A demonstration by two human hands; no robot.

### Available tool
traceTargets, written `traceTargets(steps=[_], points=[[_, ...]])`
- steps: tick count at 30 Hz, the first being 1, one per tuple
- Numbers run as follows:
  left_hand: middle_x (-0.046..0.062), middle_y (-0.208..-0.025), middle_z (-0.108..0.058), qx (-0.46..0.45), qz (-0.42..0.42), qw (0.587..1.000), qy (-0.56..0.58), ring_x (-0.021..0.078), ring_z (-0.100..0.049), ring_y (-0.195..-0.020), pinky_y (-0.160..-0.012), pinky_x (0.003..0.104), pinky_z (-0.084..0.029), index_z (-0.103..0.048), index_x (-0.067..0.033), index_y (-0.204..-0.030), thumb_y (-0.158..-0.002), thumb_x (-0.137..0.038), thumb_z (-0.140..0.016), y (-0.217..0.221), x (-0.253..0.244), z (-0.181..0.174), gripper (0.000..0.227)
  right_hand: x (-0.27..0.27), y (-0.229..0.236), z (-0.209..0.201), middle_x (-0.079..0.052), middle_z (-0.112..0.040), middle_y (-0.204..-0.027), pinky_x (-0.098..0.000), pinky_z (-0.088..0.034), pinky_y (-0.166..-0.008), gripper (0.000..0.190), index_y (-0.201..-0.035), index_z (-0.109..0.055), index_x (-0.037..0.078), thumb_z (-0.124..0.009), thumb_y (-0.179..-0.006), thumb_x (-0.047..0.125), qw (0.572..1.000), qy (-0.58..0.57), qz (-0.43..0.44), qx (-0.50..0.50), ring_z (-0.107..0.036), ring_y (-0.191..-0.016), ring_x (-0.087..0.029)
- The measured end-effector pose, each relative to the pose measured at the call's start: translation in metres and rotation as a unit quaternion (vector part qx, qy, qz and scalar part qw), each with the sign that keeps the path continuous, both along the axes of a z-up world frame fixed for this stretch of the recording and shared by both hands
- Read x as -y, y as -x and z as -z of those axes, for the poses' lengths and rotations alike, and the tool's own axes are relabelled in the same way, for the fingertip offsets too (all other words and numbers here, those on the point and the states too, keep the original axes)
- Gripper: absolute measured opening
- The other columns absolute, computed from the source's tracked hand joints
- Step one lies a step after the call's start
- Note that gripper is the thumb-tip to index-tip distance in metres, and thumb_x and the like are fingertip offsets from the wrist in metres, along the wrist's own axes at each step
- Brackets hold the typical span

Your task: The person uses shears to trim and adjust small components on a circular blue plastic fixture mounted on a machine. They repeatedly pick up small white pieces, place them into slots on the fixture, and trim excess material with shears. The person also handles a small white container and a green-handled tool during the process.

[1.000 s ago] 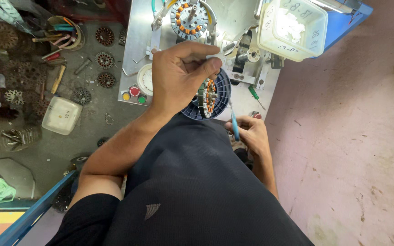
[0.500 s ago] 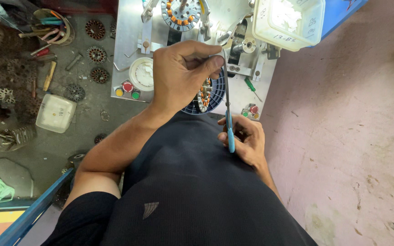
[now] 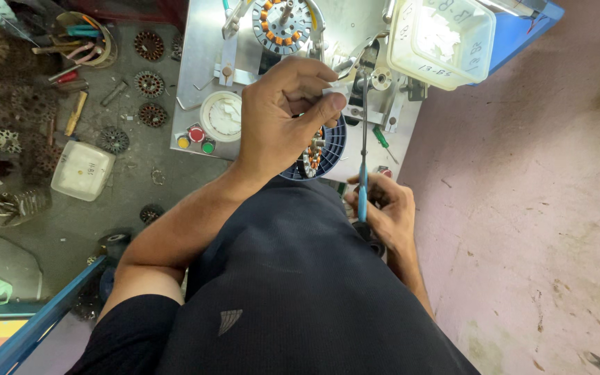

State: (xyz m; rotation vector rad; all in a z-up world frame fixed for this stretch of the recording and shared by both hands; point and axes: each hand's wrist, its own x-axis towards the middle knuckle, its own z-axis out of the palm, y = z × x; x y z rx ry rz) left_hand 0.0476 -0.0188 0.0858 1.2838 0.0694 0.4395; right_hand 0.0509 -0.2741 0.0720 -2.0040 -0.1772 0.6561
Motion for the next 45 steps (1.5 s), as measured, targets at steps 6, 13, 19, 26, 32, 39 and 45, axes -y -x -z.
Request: traceTargets(steps=[6, 13, 19, 26, 32, 39, 45], points=[[0.011, -0.099, -0.076, 0.003, 0.03, 0.999, -0.037, 0.0139, -0.077, -0.091, -0.082, 0.025, -0.065, -0.07, 0.0027, -0.118, -0.096, -0.009, -0.082, 0.009, -0.001, 0.001, 0.028, -0.025, -0.024, 0.038, -0.015, -0.074, -0.077, -0.0364, -0.056, -0.063, 0.036, -0.104, -0.069, -0.004, -0.083, -0.079, 0.018, 0.953, 0.242, -0.057, 0.174, -0.073, -0.068, -0.023], [0.009, -0.096, -0.077, 0.008, 0.048, 0.987, -0.154, 0.0113, -0.078, -0.079, -0.066, 0.023, -0.063, -0.071, -0.001, -0.11, -0.099, -0.011, -0.075, 0.022, 0.003, 0.01, 0.015, -0.039, -0.016, 0.019, -0.017, -0.074, -0.086, -0.0428, -0.053, -0.066, 0.023, -0.101, -0.073, 0.004, -0.079, -0.084, 0.019, 0.895, 0.275, -0.181, 0.302, -0.07, -0.072, -0.033], [0.005, -0.084, -0.074, -0.011, 0.129, 0.985, -0.114, 0.0114, -0.077, -0.074, -0.062, 0.024, -0.061, -0.057, -0.0013, -0.112, -0.11, -0.013, -0.056, 0.033, 0.017, 0.014, 0.012, -0.04, -0.012, -0.022, -0.009, -0.072, -0.077, -0.0264, -0.053, -0.057, 0.015, -0.109, -0.071, -0.001, -0.074, -0.095, -0.001, 0.985, -0.137, 0.02, 0.105, -0.069, -0.063, -0.013], [0.007, -0.09, -0.068, 0.059, 0.096, 0.967, -0.229, 0.0184, -0.07, -0.079, -0.069, 0.034, -0.055, -0.058, -0.0036, -0.113, -0.109, -0.012, -0.06, 0.036, 0.022, 0.008, 0.01, -0.044, -0.013, -0.021, -0.011, -0.07, -0.085, -0.0288, -0.06, -0.062, 0.008, -0.104, -0.063, -0.003, -0.069, -0.1, -0.001, 0.937, -0.348, -0.002, 0.036, -0.071, -0.071, -0.017], [0.007, -0.093, -0.068, 0.09, 0.038, 0.955, -0.281, 0.0207, -0.068, -0.083, -0.072, 0.034, -0.055, -0.068, -0.0039, -0.102, -0.099, -0.006, -0.07, 0.04, 0.012, 0.002, 0.004, -0.046, -0.012, -0.016, -0.015, -0.071, -0.094, -0.03, -0.062, -0.074, 0.01, -0.109, -0.062, -0.006, -0.067, -0.102, -0.001, 0.955, -0.269, -0.036, 0.121, -0.074, -0.086, -0.02], [0.01, -0.099, -0.071, 0.115, -0.022, 0.956, -0.268, 0.0203, -0.072, -0.086, -0.075, 0.031, -0.059, -0.068, -0.0012, -0.098, -0.088, 0.004, -0.074, 0.046, 0.02, 0.006, 0.013, -0.05, -0.016, -0.017, -0.011, -0.07, -0.095, -0.0254, -0.047, -0.062, 0.009, -0.102, -0.067, -0.003, -0.071, -0.094, -0.005, 0.956, -0.16, -0.082, 0.234, -0.062, -0.074, -0.014], [0.01, -0.097, -0.068, 0.17, -0.105, 0.914, -0.352, 0.0228, -0.071, -0.085, -0.075, 0.033, -0.06, -0.064, 0.0012, -0.092, -0.078, 0.007, -0.078, 0.046, 0.02, 0.017, 0.02, -0.068, -0.011, -0.031, -0.011, -0.07, -0.096, -0.0309, -0.056, -0.072, 0.022, -0.109, -0.066, 0.0, -0.076, -0.091, -0.007, 0.888, -0.075, -0.139, 0.431, -0.07, -0.084, -0.019]])
